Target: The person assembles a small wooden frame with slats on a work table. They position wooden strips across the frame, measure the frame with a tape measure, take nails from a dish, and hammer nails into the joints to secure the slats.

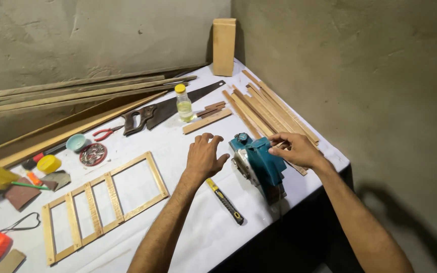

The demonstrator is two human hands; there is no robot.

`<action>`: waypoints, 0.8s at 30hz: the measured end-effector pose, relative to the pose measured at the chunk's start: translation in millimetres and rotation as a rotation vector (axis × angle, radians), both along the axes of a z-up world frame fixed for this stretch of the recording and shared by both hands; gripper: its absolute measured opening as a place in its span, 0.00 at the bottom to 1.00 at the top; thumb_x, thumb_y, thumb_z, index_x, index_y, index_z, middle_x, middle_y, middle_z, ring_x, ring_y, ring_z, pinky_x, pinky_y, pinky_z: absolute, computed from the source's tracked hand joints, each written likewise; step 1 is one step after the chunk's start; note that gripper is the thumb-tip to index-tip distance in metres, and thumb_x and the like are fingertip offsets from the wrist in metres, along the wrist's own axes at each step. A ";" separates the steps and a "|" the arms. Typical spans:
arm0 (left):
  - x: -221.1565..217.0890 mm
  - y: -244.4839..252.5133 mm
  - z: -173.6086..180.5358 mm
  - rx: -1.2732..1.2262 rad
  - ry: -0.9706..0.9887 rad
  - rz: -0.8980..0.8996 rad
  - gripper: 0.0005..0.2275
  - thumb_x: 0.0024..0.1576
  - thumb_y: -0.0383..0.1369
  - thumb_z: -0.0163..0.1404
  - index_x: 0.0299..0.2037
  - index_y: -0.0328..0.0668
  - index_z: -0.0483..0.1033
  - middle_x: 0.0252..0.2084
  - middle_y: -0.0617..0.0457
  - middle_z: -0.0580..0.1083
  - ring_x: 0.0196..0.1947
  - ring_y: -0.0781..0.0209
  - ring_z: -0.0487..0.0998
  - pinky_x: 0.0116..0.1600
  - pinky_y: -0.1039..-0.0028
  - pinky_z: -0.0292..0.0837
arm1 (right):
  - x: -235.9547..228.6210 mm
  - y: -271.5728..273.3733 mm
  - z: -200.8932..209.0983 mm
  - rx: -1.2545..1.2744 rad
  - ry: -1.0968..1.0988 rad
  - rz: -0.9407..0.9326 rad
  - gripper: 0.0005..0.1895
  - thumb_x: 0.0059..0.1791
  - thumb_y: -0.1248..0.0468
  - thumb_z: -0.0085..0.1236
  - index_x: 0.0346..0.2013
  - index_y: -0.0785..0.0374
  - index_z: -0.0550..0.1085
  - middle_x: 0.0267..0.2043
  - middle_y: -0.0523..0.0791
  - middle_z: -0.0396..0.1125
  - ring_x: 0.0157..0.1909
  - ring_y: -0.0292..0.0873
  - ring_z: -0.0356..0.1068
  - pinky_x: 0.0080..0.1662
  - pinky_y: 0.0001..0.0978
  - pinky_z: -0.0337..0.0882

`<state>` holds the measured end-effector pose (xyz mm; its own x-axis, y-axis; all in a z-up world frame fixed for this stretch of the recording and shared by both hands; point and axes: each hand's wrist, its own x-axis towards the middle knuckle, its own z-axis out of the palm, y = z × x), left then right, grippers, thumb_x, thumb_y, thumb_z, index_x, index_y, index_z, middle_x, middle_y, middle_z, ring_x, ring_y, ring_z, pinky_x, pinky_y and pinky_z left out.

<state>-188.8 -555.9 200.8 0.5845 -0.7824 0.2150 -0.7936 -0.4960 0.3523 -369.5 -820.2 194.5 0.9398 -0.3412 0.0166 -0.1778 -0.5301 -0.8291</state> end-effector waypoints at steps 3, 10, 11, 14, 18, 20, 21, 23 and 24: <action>1.1 -24.9 3.1 0.001 0.007 -0.039 0.23 0.50 0.43 0.63 0.54 0.47 0.76 0.58 0.41 0.70 0.59 0.42 0.69 0.57 0.52 0.69 | -14.2 -20.5 9.5 -0.029 0.003 -0.178 0.24 0.44 0.57 0.70 0.54 0.62 0.78 0.41 0.44 0.76 0.40 0.36 0.72 0.45 0.30 0.75; 26.2 -71.1 -31.6 0.190 0.097 -0.061 0.19 0.52 0.41 0.61 0.53 0.47 0.78 0.59 0.43 0.71 0.59 0.44 0.69 0.59 0.53 0.70 | -23.1 -80.9 -13.4 -0.048 0.078 -0.419 0.25 0.45 0.57 0.66 0.56 0.59 0.78 0.43 0.45 0.77 0.39 0.34 0.74 0.44 0.31 0.75; 33.9 -80.1 -37.8 0.189 0.102 -0.071 0.19 0.52 0.41 0.61 0.52 0.46 0.78 0.58 0.42 0.71 0.59 0.44 0.70 0.59 0.53 0.70 | -20.4 -89.0 -18.3 -0.055 0.085 -0.430 0.25 0.45 0.57 0.66 0.56 0.59 0.78 0.44 0.45 0.78 0.38 0.35 0.74 0.43 0.31 0.75; 53.8 -104.9 -50.5 0.182 0.126 -0.094 0.19 0.51 0.40 0.61 0.51 0.45 0.78 0.57 0.41 0.72 0.57 0.44 0.71 0.58 0.53 0.71 | -5.1 -97.4 -7.5 -0.048 0.138 -0.465 0.24 0.46 0.58 0.66 0.56 0.58 0.77 0.45 0.44 0.78 0.35 0.37 0.74 0.40 0.36 0.75; 80.4 -138.9 -55.7 0.082 0.137 -0.112 0.16 0.52 0.39 0.60 0.48 0.45 0.81 0.56 0.42 0.74 0.56 0.43 0.72 0.57 0.53 0.71 | 24.9 -133.6 -27.2 -0.024 0.227 -0.486 0.24 0.46 0.59 0.64 0.57 0.57 0.76 0.47 0.44 0.77 0.34 0.39 0.75 0.38 0.39 0.75; 86.9 -146.0 -67.9 0.070 0.163 -0.116 0.15 0.52 0.40 0.61 0.47 0.44 0.81 0.55 0.42 0.74 0.56 0.42 0.72 0.56 0.53 0.71 | 40.9 -149.8 -51.3 -0.053 0.226 -0.459 0.24 0.45 0.59 0.65 0.56 0.57 0.77 0.48 0.44 0.77 0.36 0.39 0.76 0.41 0.37 0.76; 90.2 -151.1 -73.4 0.042 0.182 -0.107 0.15 0.52 0.40 0.61 0.46 0.44 0.81 0.54 0.41 0.74 0.56 0.42 0.72 0.56 0.53 0.71 | 49.9 -160.3 -61.6 -0.095 0.215 -0.420 0.24 0.45 0.59 0.65 0.55 0.58 0.78 0.49 0.44 0.77 0.39 0.38 0.77 0.44 0.35 0.77; 98.0 -163.9 -89.8 0.017 0.211 -0.111 0.16 0.51 0.40 0.61 0.46 0.43 0.81 0.54 0.41 0.74 0.55 0.42 0.72 0.56 0.53 0.71 | 64.4 -175.6 -79.9 -0.119 0.236 -0.403 0.24 0.44 0.58 0.66 0.55 0.58 0.78 0.49 0.44 0.77 0.41 0.39 0.77 0.46 0.36 0.78; 100.6 -170.4 -97.3 -0.012 0.235 -0.109 0.16 0.50 0.39 0.61 0.46 0.43 0.81 0.54 0.40 0.74 0.55 0.41 0.72 0.56 0.54 0.71 | 70.4 -183.5 -88.2 -0.145 0.250 -0.381 0.25 0.44 0.58 0.66 0.55 0.58 0.78 0.50 0.45 0.77 0.43 0.41 0.78 0.48 0.36 0.78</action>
<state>-88.2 -726.3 103.5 0.5316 -0.8418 0.0931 -0.7379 -0.4064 0.5389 -299.1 -1003.7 106.4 0.7294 -0.6734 -0.1208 -0.5665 -0.4956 -0.6583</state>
